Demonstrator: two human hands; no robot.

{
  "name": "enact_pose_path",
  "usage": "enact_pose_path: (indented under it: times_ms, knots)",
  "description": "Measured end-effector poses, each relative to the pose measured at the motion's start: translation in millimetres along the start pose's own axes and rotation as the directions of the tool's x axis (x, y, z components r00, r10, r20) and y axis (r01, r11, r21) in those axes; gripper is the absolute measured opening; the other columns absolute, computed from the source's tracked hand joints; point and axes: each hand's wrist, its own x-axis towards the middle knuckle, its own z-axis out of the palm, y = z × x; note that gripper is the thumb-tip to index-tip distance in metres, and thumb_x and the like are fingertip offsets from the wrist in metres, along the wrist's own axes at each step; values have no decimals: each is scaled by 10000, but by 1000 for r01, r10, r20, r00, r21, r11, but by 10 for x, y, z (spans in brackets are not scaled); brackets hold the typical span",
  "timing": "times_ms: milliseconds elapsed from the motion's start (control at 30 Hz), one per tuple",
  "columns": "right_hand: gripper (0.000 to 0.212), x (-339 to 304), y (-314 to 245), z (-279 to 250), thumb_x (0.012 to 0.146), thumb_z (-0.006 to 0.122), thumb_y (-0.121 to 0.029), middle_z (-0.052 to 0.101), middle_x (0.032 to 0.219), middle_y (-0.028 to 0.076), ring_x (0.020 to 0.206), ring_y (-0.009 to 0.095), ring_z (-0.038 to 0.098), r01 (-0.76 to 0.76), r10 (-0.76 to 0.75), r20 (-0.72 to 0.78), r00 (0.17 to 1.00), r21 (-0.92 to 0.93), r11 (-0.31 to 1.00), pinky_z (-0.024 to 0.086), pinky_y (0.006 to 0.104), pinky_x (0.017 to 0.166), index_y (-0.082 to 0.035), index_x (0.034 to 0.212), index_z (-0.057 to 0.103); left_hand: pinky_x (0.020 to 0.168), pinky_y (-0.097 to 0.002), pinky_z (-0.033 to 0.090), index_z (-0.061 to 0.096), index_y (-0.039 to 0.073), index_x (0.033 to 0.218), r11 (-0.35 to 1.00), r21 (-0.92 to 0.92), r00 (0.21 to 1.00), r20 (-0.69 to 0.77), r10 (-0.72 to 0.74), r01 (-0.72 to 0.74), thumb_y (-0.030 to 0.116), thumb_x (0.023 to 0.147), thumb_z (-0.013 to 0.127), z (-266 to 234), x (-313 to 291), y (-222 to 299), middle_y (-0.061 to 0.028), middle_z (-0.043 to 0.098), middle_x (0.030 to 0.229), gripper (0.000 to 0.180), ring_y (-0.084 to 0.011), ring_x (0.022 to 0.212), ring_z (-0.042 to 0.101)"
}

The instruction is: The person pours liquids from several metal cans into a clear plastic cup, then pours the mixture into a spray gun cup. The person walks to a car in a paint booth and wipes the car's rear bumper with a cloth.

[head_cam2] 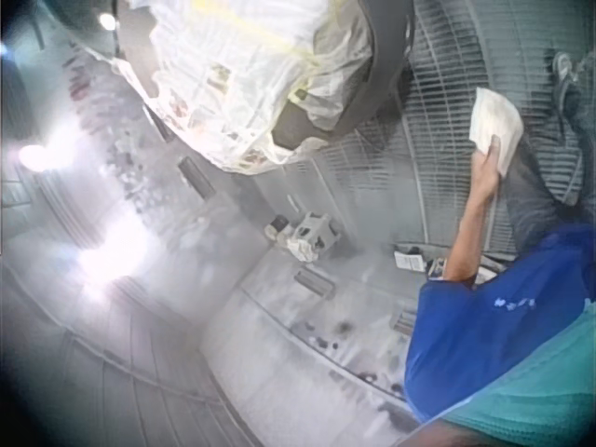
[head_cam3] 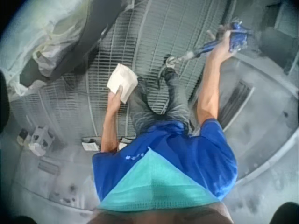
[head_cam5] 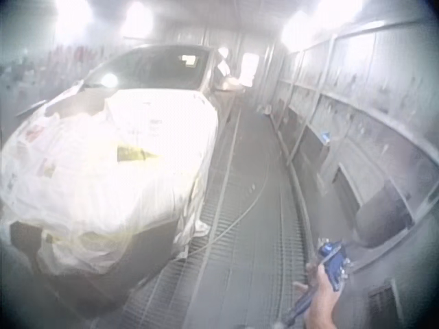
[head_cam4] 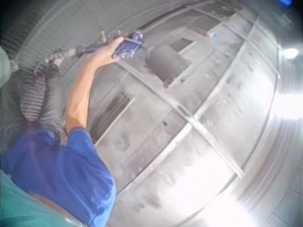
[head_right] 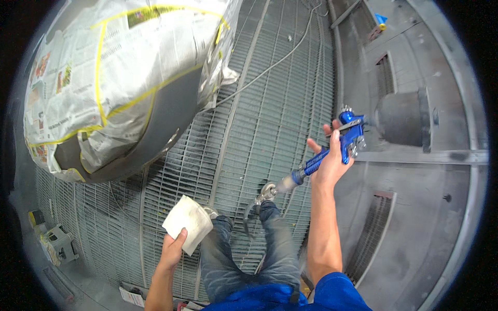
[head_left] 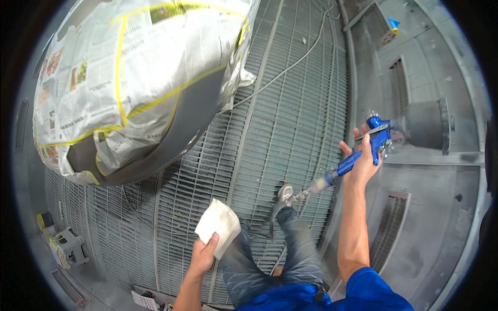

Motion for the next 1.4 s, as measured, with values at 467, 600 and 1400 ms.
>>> enact_pose_path:
  times_ms: [467,600,1400]
  knots:
    - [436,-133,3649,-735,1004,535,-54,547,1388,200,1201,283,601,-24,-23,376,926,120,992,679,416,693,2,1430,458,1077,-417,453,431,-62,1435,850,-413,941,-227,250,-326,15,952,576,-54,3169,-1722,-178,575,1385,511,-293,1254,581]
    - [307,-142,4258,-1041,1032,549,-160,617,1179,121,1023,181,626,-40,12,350,937,73,997,641,292,594,-19,1304,563,1043,-418,484,486,-63,1392,786,-404,876,-329,352,-468,54,952,589,-159,3507,-1843,-174,619,1329,467,-287,1202,621]
    - [377,-368,4138,-1371,1077,454,-155,548,1245,116,1078,155,551,-213,53,451,891,311,926,601,213,517,35,1399,407,961,-348,524,565,-64,1324,21,565,-410,-623,666,-825,222,1058,553,-714,3440,-747,-164,640,1260,390,-213,1116,644]
